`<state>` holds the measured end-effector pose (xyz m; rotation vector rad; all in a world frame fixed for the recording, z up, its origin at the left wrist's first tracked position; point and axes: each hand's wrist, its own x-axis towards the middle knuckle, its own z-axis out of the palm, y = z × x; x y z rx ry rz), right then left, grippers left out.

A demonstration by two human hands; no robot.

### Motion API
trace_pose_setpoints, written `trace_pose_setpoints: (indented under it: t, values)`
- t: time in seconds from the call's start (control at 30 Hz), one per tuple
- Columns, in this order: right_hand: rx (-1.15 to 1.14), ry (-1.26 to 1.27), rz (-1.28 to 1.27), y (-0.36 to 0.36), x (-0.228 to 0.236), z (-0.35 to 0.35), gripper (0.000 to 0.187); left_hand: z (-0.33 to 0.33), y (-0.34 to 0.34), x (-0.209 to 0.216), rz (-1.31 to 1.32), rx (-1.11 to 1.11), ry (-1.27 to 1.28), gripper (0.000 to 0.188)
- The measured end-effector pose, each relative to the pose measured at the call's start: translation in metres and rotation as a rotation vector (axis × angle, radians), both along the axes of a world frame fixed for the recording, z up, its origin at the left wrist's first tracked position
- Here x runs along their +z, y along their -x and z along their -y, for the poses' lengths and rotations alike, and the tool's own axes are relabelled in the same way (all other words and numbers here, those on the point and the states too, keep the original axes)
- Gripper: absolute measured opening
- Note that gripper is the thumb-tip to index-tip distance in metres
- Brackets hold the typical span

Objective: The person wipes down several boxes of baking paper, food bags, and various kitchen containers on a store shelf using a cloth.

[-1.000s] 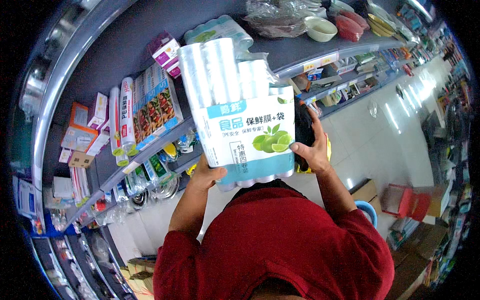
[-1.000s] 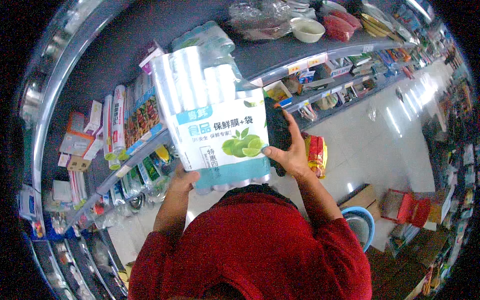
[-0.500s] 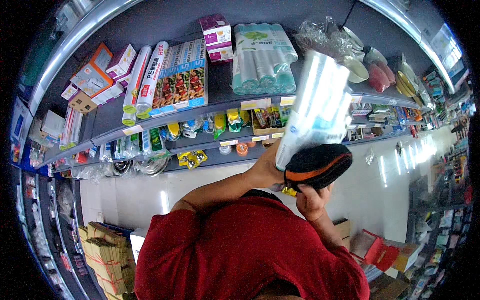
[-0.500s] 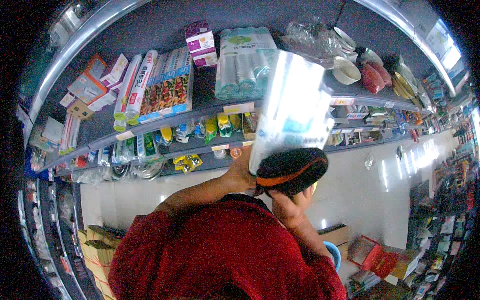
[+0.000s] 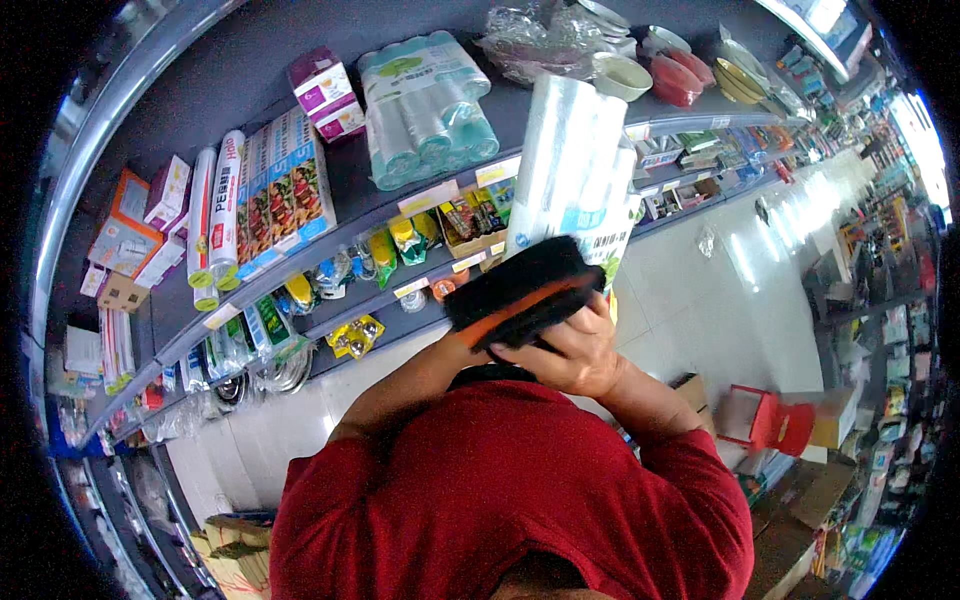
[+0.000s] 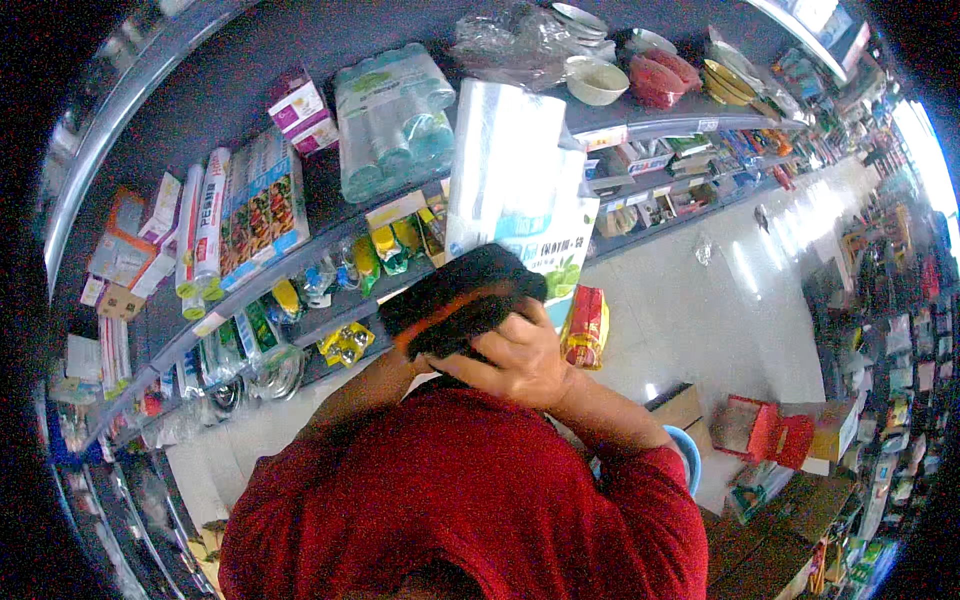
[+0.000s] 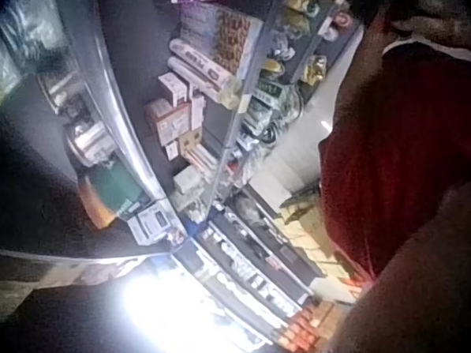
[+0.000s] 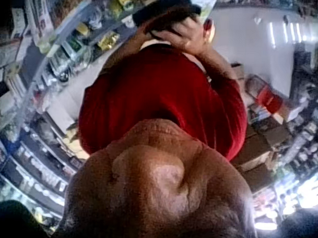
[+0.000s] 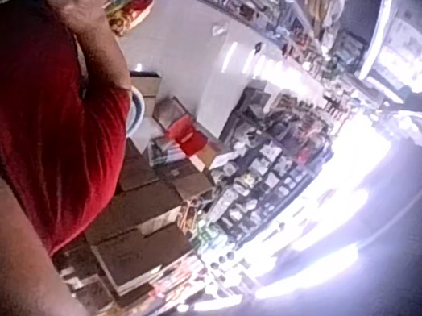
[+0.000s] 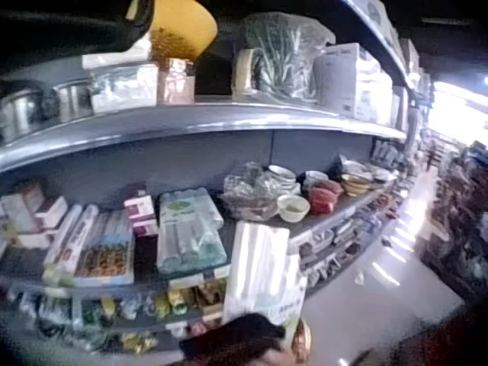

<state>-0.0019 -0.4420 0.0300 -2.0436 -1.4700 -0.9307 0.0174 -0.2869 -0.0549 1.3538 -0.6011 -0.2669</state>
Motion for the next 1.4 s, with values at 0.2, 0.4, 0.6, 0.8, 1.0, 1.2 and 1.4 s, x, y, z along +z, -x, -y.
trace_pose_setpoints:
  t: [0.2,0.4,0.6,0.8,1.0,1.2,1.4]
  values:
    - [-0.407,-0.422,0.151,-0.084,0.036,0.011,0.037,0.000,0.031,0.020,-0.165,0.173,0.023,0.081]
    - [-0.452,-0.352,0.018,-0.076,0.043,0.002,0.036,-0.003,0.027,0.014,-0.170,0.269,0.038,0.087]
    - [-0.047,-0.085,0.044,-0.027,-0.015,0.002,0.035,-0.042,0.000,-0.025,-0.014,0.325,-0.095,0.051]
    - [-0.527,-0.736,-0.544,-0.054,-0.033,0.035,0.042,-0.056,0.018,0.011,-0.292,0.366,0.425,0.084]
    - [0.013,-1.075,-1.504,-0.056,-0.081,0.049,0.047,-0.028,0.028,0.043,-0.503,0.121,0.308,0.089]
    - [0.234,-1.231,-1.720,-0.050,-0.105,0.079,0.052,-0.028,0.024,0.050,-0.432,0.101,0.235,0.090]
    - [0.361,-1.502,-1.307,-0.088,-0.044,0.100,0.065,-0.032,0.026,0.042,-0.469,0.265,0.354,0.087]
